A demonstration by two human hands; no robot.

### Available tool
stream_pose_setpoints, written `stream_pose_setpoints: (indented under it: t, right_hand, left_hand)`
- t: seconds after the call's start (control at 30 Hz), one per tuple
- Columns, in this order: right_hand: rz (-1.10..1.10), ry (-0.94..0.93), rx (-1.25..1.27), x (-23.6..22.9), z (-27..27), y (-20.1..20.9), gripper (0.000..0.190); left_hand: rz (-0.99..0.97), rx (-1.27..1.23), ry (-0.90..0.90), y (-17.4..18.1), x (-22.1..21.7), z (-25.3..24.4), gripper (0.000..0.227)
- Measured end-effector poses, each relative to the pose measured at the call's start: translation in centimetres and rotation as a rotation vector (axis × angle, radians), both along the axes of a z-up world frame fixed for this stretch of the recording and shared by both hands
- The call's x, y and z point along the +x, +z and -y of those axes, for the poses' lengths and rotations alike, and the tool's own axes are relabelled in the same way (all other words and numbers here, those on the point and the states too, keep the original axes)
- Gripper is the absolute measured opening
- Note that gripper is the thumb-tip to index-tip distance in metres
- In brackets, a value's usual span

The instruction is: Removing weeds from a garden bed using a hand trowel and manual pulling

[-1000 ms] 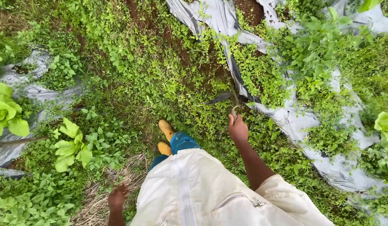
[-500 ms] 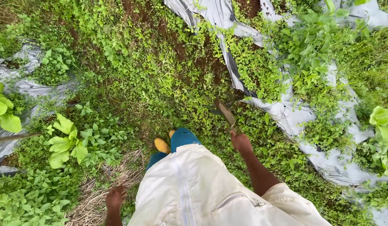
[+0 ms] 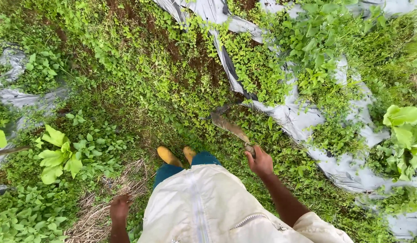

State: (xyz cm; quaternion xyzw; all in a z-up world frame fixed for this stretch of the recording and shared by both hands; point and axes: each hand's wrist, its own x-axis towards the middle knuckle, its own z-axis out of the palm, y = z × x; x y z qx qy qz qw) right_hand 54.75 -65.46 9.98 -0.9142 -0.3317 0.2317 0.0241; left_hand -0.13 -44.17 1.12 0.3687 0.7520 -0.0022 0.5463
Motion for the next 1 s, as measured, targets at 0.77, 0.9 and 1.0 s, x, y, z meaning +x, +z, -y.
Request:
stream_pose_setpoints:
  t: [0.77, 0.9, 1.0]
  right_hand:
    - [-0.36, -0.167, -0.334, 6.4, 6.8, 1.5, 0.057]
    - [-0.27, -0.23, -0.063, 5.6, 7.5, 2.6, 0.048]
    - [-0.31, -0.262, -0.034, 4.7, 9.2, 1.7, 0.044]
  left_hand:
    - [0.017, 0.013, 0.066, -0.4, 6.2, 10.3, 0.033]
    - [0.126, -0.112, 0.086, -1.1, 5.5, 11.9, 0.046]
    - [0.009, -0.163, 0.245, 3.2, 6.2, 12.3, 0.038]
